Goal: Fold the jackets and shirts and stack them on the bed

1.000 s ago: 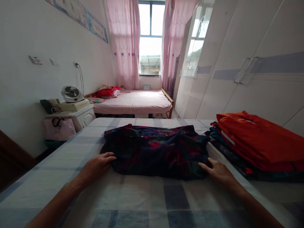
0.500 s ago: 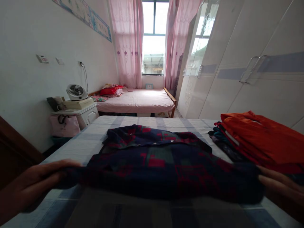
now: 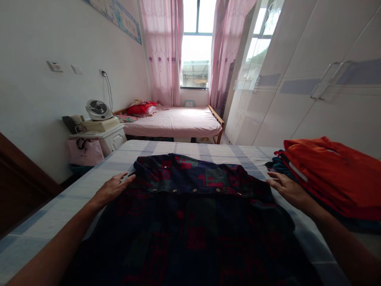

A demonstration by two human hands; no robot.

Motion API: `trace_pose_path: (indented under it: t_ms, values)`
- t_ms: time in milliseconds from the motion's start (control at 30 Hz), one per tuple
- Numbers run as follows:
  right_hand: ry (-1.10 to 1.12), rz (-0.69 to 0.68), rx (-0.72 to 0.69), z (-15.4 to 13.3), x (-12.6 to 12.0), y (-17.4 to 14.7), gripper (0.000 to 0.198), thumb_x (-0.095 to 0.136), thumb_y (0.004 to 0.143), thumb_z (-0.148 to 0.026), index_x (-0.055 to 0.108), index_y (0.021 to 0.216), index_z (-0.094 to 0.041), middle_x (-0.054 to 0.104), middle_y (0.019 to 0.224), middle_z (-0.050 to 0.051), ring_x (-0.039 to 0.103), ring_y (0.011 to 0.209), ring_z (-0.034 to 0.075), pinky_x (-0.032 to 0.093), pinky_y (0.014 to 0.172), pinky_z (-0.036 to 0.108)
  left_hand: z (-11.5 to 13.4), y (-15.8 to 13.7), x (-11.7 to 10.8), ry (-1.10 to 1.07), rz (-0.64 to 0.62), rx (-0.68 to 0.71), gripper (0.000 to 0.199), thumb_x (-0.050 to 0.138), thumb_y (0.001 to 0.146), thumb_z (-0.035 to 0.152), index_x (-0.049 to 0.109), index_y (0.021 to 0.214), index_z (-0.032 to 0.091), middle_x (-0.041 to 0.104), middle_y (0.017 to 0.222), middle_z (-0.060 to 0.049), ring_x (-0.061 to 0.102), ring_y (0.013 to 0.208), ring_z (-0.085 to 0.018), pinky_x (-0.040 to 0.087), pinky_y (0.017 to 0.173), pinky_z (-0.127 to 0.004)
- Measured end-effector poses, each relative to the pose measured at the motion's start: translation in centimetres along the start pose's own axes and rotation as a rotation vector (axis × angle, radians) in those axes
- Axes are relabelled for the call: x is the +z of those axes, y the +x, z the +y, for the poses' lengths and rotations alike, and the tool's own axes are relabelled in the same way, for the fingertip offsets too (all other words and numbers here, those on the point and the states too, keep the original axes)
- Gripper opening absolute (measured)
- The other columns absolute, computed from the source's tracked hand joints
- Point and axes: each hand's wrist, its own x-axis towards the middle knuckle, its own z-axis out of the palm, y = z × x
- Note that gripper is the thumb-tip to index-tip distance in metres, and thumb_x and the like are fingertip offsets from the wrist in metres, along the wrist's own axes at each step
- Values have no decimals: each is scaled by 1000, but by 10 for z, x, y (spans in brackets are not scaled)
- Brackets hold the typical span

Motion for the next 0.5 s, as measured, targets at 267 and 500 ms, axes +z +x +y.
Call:
trace_pose_path:
  t_ms: [267,500]
  values:
    - [-180,-115,45,8,45,43,62,44,75,-53,61,117,-11,62,122,16,56,115,30,42,98,38,20,29,23,-143,-29,-161,48,53,73,40,62,113,15,72,88,-8,67,87,-24,49,73,-28]
    - [-142,-111,-44,20,56,38,47,46,74,-55,70,96,-21,70,104,9,63,98,28,48,84,37,13,30,28,-313,57,-197,65,57,73,46,53,125,8,67,109,-16,64,100,-28,49,84,-34]
